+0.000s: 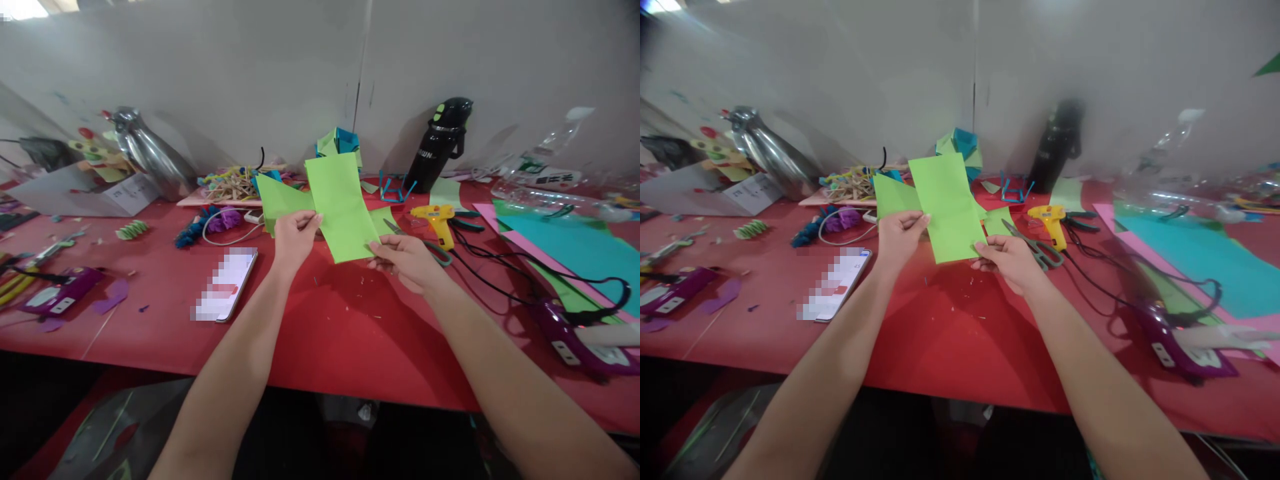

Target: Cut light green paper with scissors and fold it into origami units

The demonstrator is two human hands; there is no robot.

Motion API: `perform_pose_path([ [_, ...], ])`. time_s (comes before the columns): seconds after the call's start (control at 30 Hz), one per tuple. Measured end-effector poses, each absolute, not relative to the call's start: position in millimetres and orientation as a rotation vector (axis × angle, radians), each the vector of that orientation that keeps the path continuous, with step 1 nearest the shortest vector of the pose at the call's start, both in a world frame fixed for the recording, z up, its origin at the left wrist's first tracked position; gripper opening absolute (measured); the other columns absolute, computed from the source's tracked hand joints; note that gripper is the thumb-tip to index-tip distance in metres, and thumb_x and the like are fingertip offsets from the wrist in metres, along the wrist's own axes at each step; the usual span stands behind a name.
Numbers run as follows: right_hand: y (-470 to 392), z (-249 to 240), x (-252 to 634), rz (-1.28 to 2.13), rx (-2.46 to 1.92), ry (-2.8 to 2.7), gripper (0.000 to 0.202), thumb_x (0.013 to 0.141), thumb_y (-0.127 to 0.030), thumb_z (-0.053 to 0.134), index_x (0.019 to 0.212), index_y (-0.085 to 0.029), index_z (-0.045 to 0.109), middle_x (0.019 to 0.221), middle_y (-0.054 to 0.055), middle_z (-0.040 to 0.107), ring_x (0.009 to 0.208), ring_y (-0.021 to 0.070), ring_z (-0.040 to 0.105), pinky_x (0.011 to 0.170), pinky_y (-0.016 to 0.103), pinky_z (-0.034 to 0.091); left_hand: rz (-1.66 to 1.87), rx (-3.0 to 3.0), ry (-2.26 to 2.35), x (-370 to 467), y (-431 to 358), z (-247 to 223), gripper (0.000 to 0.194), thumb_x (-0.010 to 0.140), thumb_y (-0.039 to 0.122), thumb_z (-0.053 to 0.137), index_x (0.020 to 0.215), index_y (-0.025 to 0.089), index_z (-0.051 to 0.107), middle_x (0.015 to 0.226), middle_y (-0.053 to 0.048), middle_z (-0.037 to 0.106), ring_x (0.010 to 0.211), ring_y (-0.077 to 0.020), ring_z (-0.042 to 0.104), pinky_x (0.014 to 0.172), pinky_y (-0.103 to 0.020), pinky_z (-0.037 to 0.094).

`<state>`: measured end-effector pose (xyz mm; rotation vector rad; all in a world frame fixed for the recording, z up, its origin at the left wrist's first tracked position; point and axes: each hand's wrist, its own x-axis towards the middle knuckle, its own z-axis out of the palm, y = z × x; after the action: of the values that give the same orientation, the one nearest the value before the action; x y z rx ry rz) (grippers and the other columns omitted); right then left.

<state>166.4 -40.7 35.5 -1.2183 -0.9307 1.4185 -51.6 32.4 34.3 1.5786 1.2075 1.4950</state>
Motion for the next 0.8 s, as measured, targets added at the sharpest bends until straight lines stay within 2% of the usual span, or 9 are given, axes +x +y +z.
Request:
perform_pose_path([
  [0.23,-41,36,167,1.474,-1.176,-0.904,0.024,0.073,-0.022,0.086,0.079,-0.016,0.064,0.061,0.0,0.067,0.056,0.0106,0.068,0.056,0.018,0.057,1.465,1.596,1.192,-54,34,32,0.019,0.08,0.035,0.073,0.081,0.015,0.075,0.069,-0.003,0.075,0.064,-0.0191,0.072,0.058,-0.027,0.061],
  [0.4,-41,32,176,1.588,-1.179,-0.931,0.027,0.072,-0.031,0.088,0.078,-0.017,0.065,0.065,0.003,0.069,0.063,0.015,0.071,0.063,0.025,0.06,1.472,1.629,1.165,-55,37,33,0.022,0.079,0.036,0.074,0.082,0.015,0.075,0.074,-0.005,0.076,0.067,-0.0188,0.072,0.06,-0.027,0.059],
  [0.47,-40,29,180,1.581,-1.195,-0.941,0.028,0.072,-0.036,0.088,0.078,-0.018,0.067,0.066,0.001,0.067,0.061,0.0134,0.067,0.065,0.027,0.06,1.447,1.649,1.136,-56,37,33,0.021,0.079,0.036,0.074,0.079,0.015,0.074,0.071,-0.004,0.074,0.065,-0.0176,0.07,0.059,-0.026,0.058],
  [0.57,-39,26,183,1.501,-1.19,-0.981,0.03,0.069,-0.038,0.089,0.083,-0.019,0.071,0.077,-0.001,0.068,0.064,0.0089,0.062,0.061,0.023,0.055,1.377,1.701,1.099,-54,36,32,0.022,0.078,0.038,0.076,0.075,0.016,0.073,0.068,-0.004,0.072,0.063,-0.0161,0.067,0.057,-0.025,0.055],
  [0.67,-37,27,182,1.435,-1.19,-1.0,0.037,0.063,-0.037,0.091,0.088,-0.018,0.072,0.088,0.002,0.072,0.068,0.0094,0.062,0.056,0.021,0.05,1.276,1.696,1.06,-51,35,29,0.027,0.075,0.043,0.079,0.077,0.016,0.074,0.071,-0.005,0.074,0.064,-0.0157,0.067,0.059,-0.026,0.055],
  [0.8,-35,26,178,1.288,-1.302,-0.947,0.044,0.052,-0.037,0.096,0.08,-0.017,0.068,0.07,0.0,0.068,0.055,0.0094,0.056,0.048,0.024,0.045,1.198,1.645,1.035,-48,35,24,0.034,0.07,0.048,0.082,0.078,0.016,0.074,0.075,-0.006,0.075,0.065,-0.0159,0.068,0.06,-0.027,0.056],
])
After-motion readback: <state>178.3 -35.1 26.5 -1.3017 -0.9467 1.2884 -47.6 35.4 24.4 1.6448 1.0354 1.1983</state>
